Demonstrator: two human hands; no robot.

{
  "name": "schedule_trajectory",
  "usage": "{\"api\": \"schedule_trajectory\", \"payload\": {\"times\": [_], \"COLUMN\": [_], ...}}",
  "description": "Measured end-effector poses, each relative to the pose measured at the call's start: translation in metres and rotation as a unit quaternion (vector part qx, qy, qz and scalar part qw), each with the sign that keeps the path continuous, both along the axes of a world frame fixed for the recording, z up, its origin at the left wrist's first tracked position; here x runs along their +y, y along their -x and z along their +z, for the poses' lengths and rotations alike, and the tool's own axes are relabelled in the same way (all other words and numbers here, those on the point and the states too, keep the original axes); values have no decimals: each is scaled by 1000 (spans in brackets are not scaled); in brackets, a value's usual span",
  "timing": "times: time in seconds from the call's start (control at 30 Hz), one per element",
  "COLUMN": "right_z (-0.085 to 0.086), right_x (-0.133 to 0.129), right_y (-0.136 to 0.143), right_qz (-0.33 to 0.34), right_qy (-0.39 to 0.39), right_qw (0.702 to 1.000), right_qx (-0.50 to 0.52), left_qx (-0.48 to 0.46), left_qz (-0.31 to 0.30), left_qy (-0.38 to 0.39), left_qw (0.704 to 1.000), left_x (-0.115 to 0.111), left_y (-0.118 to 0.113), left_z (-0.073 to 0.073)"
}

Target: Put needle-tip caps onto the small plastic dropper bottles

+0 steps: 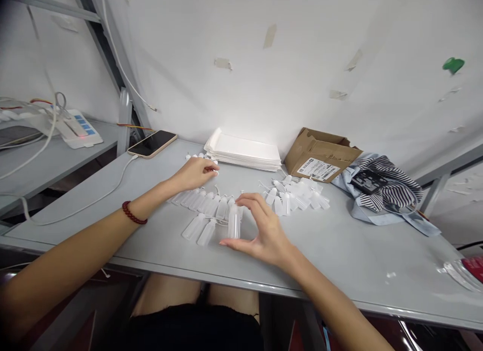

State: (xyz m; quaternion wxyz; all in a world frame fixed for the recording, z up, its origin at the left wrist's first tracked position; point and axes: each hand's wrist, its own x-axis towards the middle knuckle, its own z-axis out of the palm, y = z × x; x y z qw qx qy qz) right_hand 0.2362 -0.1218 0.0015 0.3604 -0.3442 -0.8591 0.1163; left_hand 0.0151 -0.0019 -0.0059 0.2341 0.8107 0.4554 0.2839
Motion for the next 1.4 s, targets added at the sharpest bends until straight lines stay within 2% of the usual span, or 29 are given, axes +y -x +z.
{"api": "schedule_trajectory", "payload": {"times": [0.1,0.2,0.27,0.4,0.67,0.97,1.4], "right_z": [5,7,7,5,2,5,4], "right_x": [3,6,9,13,15,16,17], "right_y": [-3,-7,-9,-13,-15,-15,-10], "right_qz": [6,44,75,90,71,42,-11], "right_qy": [123,242,292,327,335,349,361], "right_qw": [987,947,920,893,893,878,867], "right_qx": [102,206,252,296,292,325,343], "left_qx": [-114,-211,-260,-324,-394,-416,-411], "left_qz": [-50,-113,-140,-162,-150,-134,-131], "left_qy": [100,185,234,315,382,393,368], "left_qw": [987,953,926,877,822,809,823], "left_x": [-19,-38,-45,-50,-50,-49,-49], "left_y": [-8,-17,-21,-27,-29,-28,-28], "left_z": [16,28,30,27,22,26,25]}}
